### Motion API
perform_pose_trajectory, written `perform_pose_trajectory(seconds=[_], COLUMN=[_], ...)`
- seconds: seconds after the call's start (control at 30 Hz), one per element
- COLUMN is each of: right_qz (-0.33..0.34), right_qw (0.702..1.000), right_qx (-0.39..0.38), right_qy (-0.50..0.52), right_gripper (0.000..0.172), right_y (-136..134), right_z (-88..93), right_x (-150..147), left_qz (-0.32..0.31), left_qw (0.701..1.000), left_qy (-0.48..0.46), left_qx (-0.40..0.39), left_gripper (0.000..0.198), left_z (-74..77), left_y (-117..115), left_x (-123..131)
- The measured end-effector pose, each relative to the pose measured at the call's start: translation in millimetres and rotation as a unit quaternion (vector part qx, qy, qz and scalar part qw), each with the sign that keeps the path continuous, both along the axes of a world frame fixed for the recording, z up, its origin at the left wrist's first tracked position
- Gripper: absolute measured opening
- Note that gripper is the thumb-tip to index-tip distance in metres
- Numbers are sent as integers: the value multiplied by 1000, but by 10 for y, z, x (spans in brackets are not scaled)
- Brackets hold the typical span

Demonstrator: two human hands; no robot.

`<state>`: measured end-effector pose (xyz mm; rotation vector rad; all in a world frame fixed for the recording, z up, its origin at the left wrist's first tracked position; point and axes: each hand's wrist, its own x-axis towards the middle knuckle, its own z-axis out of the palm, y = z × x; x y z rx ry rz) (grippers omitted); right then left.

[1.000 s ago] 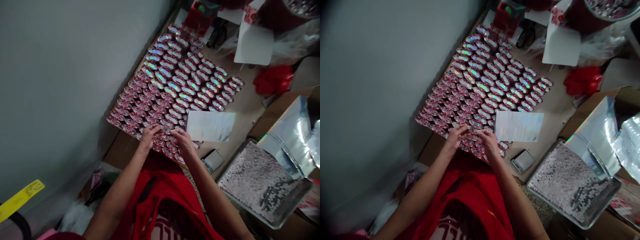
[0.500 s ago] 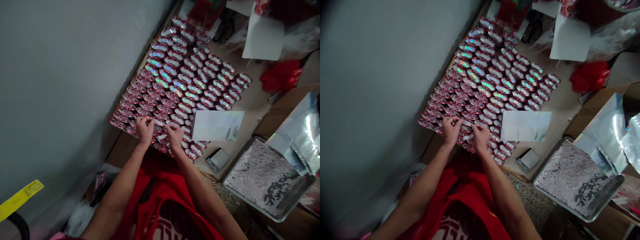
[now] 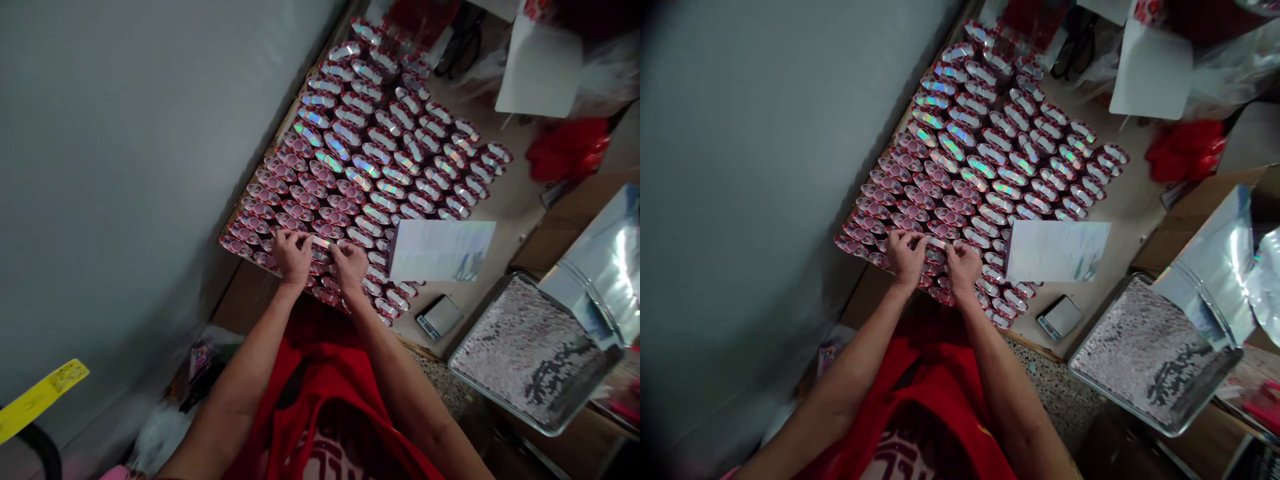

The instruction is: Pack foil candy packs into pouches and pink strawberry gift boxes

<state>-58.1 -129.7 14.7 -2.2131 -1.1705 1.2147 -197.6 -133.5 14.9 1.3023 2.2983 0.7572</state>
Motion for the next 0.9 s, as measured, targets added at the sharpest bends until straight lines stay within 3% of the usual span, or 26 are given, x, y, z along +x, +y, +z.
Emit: perform_pose_trajectory(seconds=[0.2,0.4,0.57,0.7,0.77,0.83,0.9], right_qz=[2,28,31,12,-17,-42,-52], right_qw=[1000,997,993,998,999,999,998], right_qx=[-9,-28,-52,-24,-8,6,16], right_qy=[-14,-71,-97,-55,-32,-19,-14], right_gripper=[29,28,32,24,27,31,33], right_y=[6,60,130,149,174,218,269], right_z=[-2,15,49,130,182,227,259], right_x=[-16,-28,57,133,152,153,136], left_qz=[2,12,56,33,31,42,73], left_qw=[1000,1000,998,999,997,983,936], left_qy=[5,-2,-7,-26,-72,-179,-339], left_qx=[-1,-25,-17,-7,13,1,-51], left_gripper=[9,9,32,19,15,6,20], left_z=[-32,33,67,188,288,383,452], left_y=[6,29,145,152,45,-116,-274], left_x=[0,56,19,-106,-137,-122,-70])
